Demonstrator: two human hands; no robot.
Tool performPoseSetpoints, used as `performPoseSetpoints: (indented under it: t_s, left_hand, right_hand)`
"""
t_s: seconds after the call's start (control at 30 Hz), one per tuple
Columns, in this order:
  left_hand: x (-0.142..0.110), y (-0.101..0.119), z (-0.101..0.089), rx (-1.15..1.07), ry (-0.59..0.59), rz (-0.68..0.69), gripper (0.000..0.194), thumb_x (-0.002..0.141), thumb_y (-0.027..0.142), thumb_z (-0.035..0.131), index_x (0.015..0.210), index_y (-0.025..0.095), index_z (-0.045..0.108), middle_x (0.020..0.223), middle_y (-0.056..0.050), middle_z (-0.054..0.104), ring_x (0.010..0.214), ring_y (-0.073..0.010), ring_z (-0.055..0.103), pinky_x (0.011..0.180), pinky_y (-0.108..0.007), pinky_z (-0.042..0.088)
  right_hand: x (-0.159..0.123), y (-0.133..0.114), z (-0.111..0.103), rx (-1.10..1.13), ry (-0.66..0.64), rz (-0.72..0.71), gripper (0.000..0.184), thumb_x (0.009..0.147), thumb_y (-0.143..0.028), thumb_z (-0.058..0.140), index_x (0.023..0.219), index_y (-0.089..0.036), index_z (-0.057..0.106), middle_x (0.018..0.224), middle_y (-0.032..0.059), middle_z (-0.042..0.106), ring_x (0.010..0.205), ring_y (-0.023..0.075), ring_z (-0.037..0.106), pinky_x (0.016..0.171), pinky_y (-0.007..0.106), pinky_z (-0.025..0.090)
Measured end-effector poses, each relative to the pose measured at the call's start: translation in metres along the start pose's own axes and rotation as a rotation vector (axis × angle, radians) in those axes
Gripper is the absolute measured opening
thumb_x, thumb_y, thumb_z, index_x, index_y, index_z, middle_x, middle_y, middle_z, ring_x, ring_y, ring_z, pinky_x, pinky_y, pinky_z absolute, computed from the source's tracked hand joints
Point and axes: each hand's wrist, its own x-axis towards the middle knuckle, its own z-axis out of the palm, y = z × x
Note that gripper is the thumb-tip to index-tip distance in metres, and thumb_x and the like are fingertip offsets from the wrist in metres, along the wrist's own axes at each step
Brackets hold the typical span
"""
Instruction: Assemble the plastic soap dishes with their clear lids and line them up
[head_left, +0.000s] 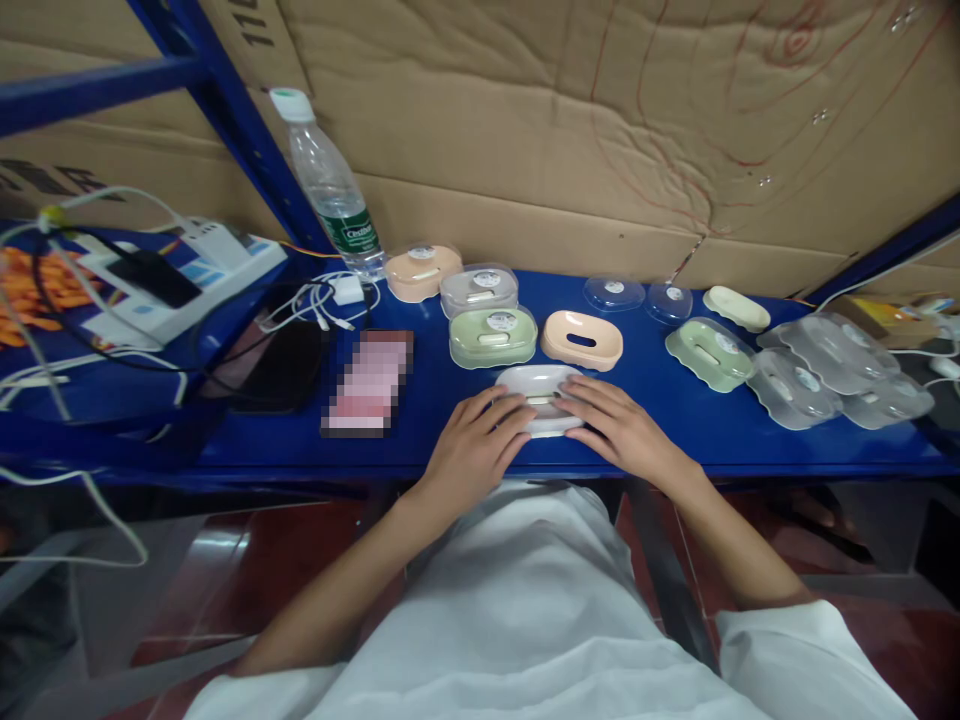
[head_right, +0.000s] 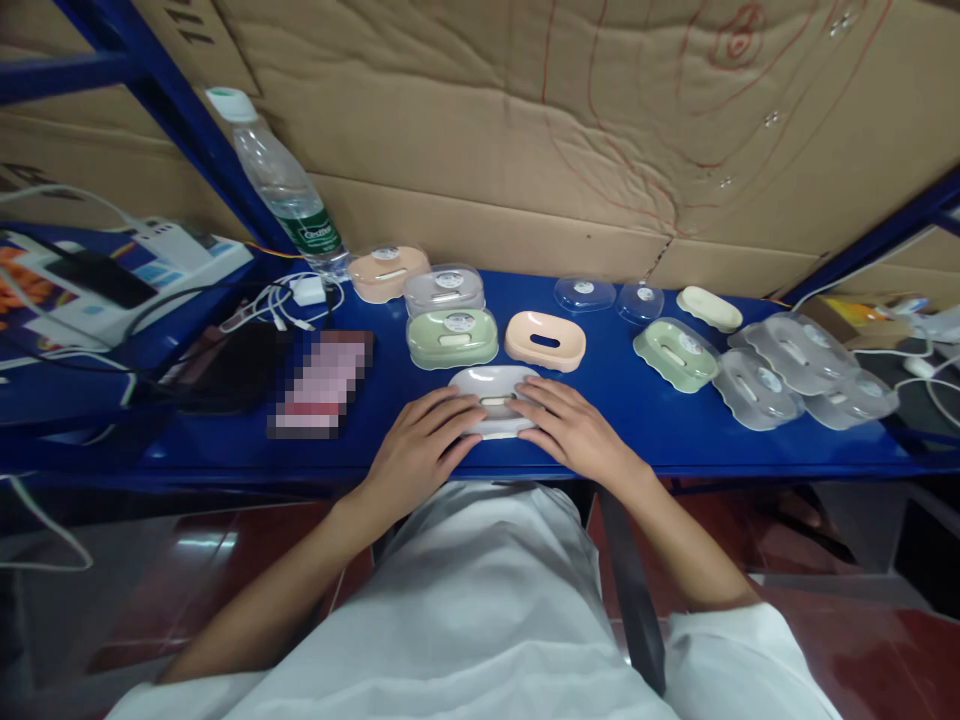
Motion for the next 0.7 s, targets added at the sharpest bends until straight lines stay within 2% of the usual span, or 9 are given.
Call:
performPoseSetpoints:
  t_s: [0.13, 0.23, 0.4, 0.53, 0.63, 0.7]
  left_hand:
    - [-0.003, -0.002, -0.002, 0.0, 0.019, 0.008, 0.024, 0.106, 0.026, 0.064, 0.128, 0.022, 0.072, 0.131, -0.008, 0.077, 0.128, -0.0291, 0.066, 0.103, -0.044, 0.053]
    - [-0.003, -0.001, -0.003, -0.005, -0.007, 0.007, 0.025, 0.106, 0.025, 0.062, 0.13, 0.024, 0.072, 0.132, -0.008, 0.077, 0.129, -0.0294, 0.066, 0.101, -0.045, 0.053]
    - [-0.003, 0.0, -0.003, 0.025, -0.03, 0.034, 0.026, 0.106, 0.022, 0.061, 0.129, 0.022, 0.072, 0.133, -0.01, 0.076, 0.13, -0.0312, 0.065, 0.102, -0.047, 0.053]
    - [-0.003, -0.001, -0.002, -0.018, -0.046, 0.015, 0.025, 0.106, 0.022, 0.061, 0.128, 0.024, 0.073, 0.132, -0.01, 0.076, 0.128, -0.0295, 0.066, 0.103, -0.046, 0.054]
    - [-0.003, -0.001, -0.002, -0.049, -0.062, -0.007, 0.024, 0.106, 0.023, 0.061, 0.128, 0.023, 0.072, 0.133, -0.009, 0.075, 0.13, -0.0287, 0.065, 0.107, -0.047, 0.054]
    - [-0.003, -0.001, -0.002, -0.053, -0.066, -0.009, 0.025, 0.106, 0.024, 0.06, 0.129, 0.022, 0.071, 0.135, -0.009, 0.074, 0.132, -0.0291, 0.064, 0.109, -0.048, 0.054]
  right_hand:
    - [-0.007, -0.002, -0.002, -0.076, 0.011, 0.019, 0.06, 0.106, -0.037, 0.062, 0.164, -0.032, 0.045, 0.165, 0.0102, 0.051, 0.155, 0.0313, 0.047, 0.126, 0.057, 0.045]
    - [-0.011, -0.001, -0.003, -0.064, 0.005, 0.053, 0.061, 0.107, -0.035, 0.061, 0.165, -0.038, 0.042, 0.163, 0.0066, 0.054, 0.153, 0.0306, 0.049, 0.123, 0.056, 0.048]
    - [-0.013, -0.003, 0.003, -0.058, 0.018, 0.049, 0.05, 0.107, -0.03, 0.059, 0.157, -0.034, 0.055, 0.158, 0.0054, 0.06, 0.154, 0.0308, 0.048, 0.122, 0.055, 0.05]
    - [-0.012, -0.005, 0.0, -0.026, -0.017, 0.037, 0.048, 0.106, -0.036, 0.061, 0.154, -0.035, 0.058, 0.158, 0.0043, 0.06, 0.153, 0.0316, 0.049, 0.122, 0.057, 0.049]
    - [-0.003, 0.019, -0.023, -0.003, 0.038, 0.077, 0.044, 0.108, -0.035, 0.054, 0.152, -0.035, 0.059, 0.154, 0.0032, 0.064, 0.147, 0.029, 0.056, 0.122, 0.055, 0.048]
    - [0.012, 0.055, -0.046, -0.052, 0.135, 0.204, 0.042, 0.109, -0.03, 0.047, 0.148, -0.033, 0.063, 0.15, 0.0039, 0.067, 0.143, 0.0286, 0.059, 0.123, 0.055, 0.046]
